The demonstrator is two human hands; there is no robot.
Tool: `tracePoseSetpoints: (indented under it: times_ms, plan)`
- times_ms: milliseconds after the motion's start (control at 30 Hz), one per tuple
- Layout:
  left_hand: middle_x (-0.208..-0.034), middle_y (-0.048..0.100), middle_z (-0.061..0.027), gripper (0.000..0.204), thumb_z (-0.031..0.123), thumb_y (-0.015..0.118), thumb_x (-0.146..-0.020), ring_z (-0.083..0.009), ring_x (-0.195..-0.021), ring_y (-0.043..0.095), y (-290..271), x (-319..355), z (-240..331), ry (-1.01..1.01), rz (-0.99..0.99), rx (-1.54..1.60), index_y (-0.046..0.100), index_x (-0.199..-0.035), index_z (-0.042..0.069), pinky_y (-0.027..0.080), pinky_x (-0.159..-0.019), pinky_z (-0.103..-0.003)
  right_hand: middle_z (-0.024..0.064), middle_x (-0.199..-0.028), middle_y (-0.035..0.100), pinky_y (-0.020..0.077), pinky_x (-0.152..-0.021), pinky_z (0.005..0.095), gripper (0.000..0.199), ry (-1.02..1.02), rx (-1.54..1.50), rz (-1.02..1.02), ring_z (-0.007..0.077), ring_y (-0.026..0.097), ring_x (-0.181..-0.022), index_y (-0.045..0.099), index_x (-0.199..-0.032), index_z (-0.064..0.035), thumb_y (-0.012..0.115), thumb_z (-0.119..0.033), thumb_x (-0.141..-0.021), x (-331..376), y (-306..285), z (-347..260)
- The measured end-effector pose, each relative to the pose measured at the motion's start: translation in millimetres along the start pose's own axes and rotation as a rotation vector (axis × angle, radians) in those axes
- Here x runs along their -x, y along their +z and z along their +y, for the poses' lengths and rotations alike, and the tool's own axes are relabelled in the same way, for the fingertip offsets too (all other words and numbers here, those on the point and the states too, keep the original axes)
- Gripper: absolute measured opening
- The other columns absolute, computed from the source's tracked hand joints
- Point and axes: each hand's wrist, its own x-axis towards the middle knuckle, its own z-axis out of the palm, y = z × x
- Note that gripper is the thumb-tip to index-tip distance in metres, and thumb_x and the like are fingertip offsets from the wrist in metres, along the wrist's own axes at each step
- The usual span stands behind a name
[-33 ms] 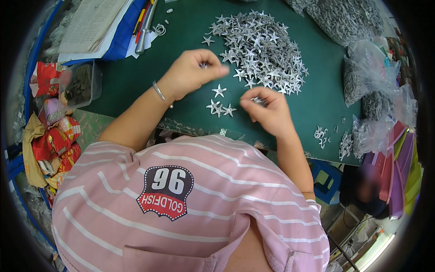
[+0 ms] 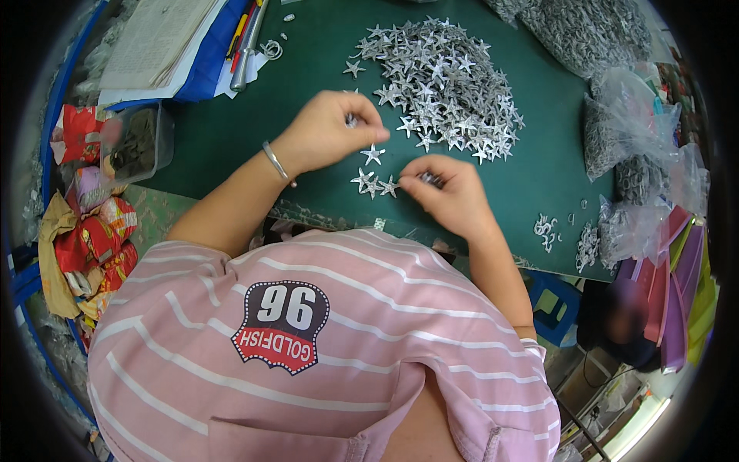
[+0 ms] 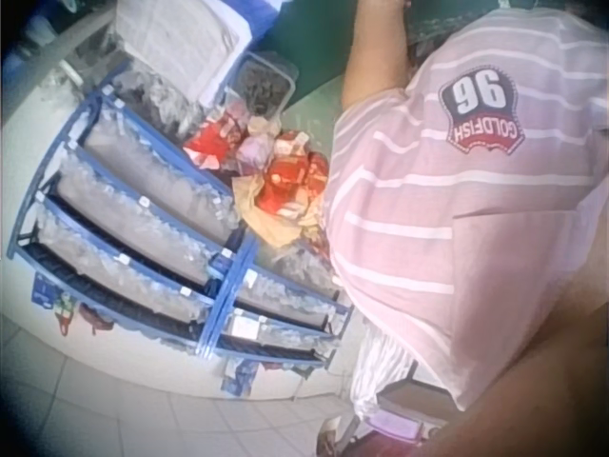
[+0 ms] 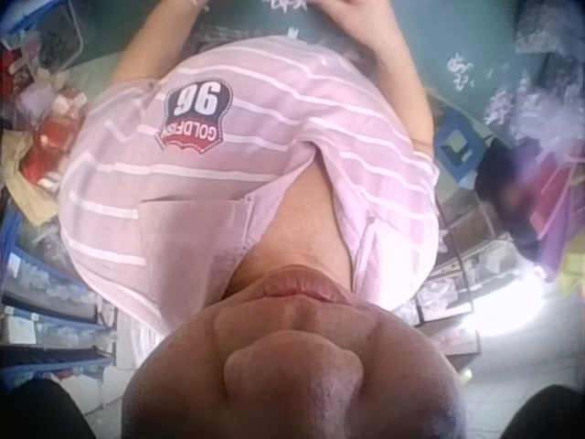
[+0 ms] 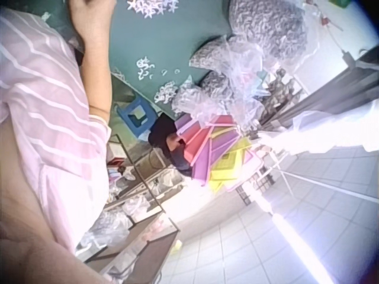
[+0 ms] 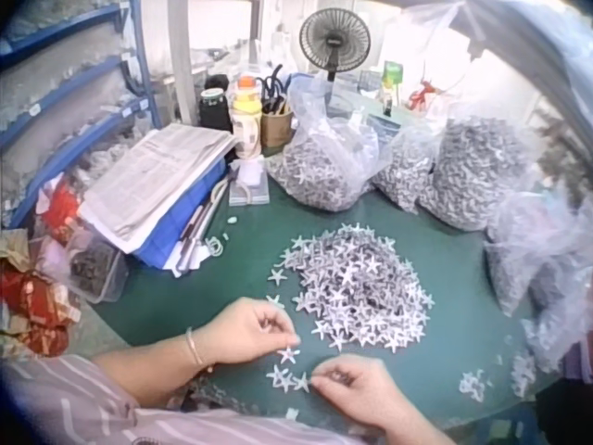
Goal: The person sorts through a pile of silver star-shaped items by hand, picking them up from a pile and placing them individually onto the workbench.
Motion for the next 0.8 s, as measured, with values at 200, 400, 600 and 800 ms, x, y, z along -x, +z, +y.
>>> tracePoseSetpoints:
  times_ms: [200,400,600,800]
  plan:
    - [-0.079,0.062,-0.0107,0.016,0.016,0.072,-0.076,-0.0256,-0.073,0.061,20,8,-9,0.273,-0.012,-0.688,0.067,-0.084,0.003,0.05,-0.066,-0.035,0.0104,-0.078,0.061,0.051,-0.063,0.041,0.011,-0.16,0.44,0.063,0.03,0.062,-0.067,0.065,-0.084,-0.0051,0.072,-0.009,-0.076,8,18,-3]
    - [-0.075,0.057,-0.0036,0.011,0.013,0.062,-0.085,-0.0094,-0.062,0.053,1,7,8,-0.208,-0.112,0.782,0.06,-0.087,0.003,0.034,-0.043,-0.021,0.0088,-0.076,0.057,0.0502,-0.056,0.0375,0.014,-0.463,0.559,0.167,0.0283,0.061,-0.064,0.062,-0.087,-0.0073,0.072,-0.008,-0.076,18,6,12]
    - [-0.079,0.063,-0.0072,0.014,0.016,0.066,-0.082,-0.017,-0.063,0.059,-1,18,-2,0.045,-0.077,-0.028,0.064,-0.08,0.002,0.046,-0.053,-0.03,0.009,-0.077,0.059,0.0498,-0.057,0.0375,0.015,-0.317,0.461,0.229,0.0287,0.061,-0.063,0.065,-0.085,-0.0054,0.074,-0.014,-0.077,22,4,12]
    - [-0.078,0.065,-0.0119,0.011,0.014,0.068,-0.077,-0.0277,-0.075,0.063,16,27,5,0.14,-0.114,-0.651,0.069,-0.079,0.003,0.05,-0.069,-0.037,0.0049,-0.08,0.064,0.0447,-0.054,0.0253,0.008,-0.117,-0.162,0.087,0.0145,0.057,-0.063,0.063,-0.086,-0.0016,0.069,-0.003,-0.081,16,-5,23]
